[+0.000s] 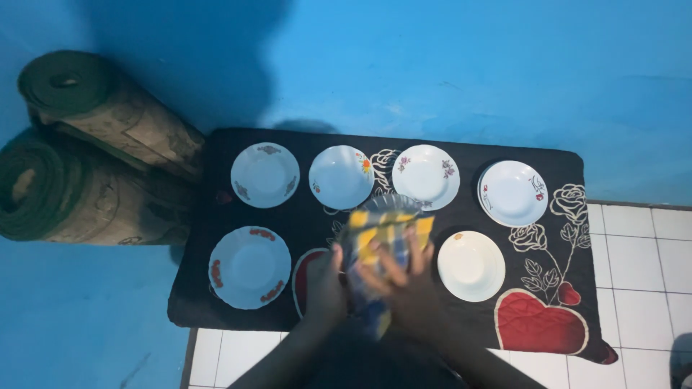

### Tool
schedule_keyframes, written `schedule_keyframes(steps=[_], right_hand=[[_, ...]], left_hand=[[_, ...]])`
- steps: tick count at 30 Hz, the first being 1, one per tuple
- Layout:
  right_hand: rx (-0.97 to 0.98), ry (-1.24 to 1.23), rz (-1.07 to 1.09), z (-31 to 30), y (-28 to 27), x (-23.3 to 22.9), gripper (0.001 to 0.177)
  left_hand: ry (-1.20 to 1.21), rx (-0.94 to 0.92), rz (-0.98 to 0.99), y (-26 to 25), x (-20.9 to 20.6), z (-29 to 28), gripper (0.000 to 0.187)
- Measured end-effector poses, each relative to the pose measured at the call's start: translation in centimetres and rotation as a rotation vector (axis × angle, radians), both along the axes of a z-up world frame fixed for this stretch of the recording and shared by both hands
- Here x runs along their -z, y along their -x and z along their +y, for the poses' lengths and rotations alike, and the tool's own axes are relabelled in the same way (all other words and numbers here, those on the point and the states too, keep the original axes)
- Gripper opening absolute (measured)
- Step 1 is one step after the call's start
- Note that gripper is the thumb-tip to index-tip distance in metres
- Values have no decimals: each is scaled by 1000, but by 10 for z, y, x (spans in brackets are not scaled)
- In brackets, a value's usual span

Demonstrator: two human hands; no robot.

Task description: Wiping and drying various plates using a cloth on a table.

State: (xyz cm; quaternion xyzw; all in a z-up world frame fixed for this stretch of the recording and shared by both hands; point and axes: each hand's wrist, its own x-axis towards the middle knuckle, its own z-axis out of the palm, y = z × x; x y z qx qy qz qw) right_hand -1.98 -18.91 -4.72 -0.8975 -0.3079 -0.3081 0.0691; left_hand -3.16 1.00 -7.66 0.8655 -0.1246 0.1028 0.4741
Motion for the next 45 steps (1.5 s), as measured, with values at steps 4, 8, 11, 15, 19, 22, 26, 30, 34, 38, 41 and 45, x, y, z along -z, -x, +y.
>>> schedule_keyframes(steps=[4, 8, 11, 15, 19, 22, 26, 30, 34, 38, 41, 45], right_hand=[[-174, -1, 217, 2, 23, -30, 51], [-78, -129, 232, -35, 29, 68, 40], [89, -248, 287, -57, 9, 94, 41], [99, -603, 491, -29, -17, -41, 70], [101, -873, 641, -17, -16, -23, 92], [218, -334, 271, -18, -10, 19, 79], [9, -15, 118, 0, 20, -15, 63], [-187, -151, 325, -7, 48, 28, 61], [-112, -245, 349, -41, 16, 93, 65], [-99, -662, 492, -44, 7, 115, 80], [-89, -978, 601, -30, -9, -2, 91], [-35, -682, 641, -17, -11, -48, 95]], left_hand=[[363, -103, 267, -16, -60, 0, 55], [1041, -142, 669, -24, -83, -2, 61], [1194, -124, 759, -23, -80, -4, 62], [1104, -106, 903, -12, -77, -9, 57], [931, -50, 793, 3, -34, -15, 52], [812, -63, 756, 2, -30, -15, 49], [418, -22, 325, 2, -1, -3, 45], [774, -154, 484, -8, -57, -2, 48], [1169, -262, 634, -7, -60, -5, 48], [1128, -202, 742, 1, -66, -8, 48], [963, -162, 807, 7, -56, -12, 47], [730, -76, 648, 12, -47, -20, 45]])
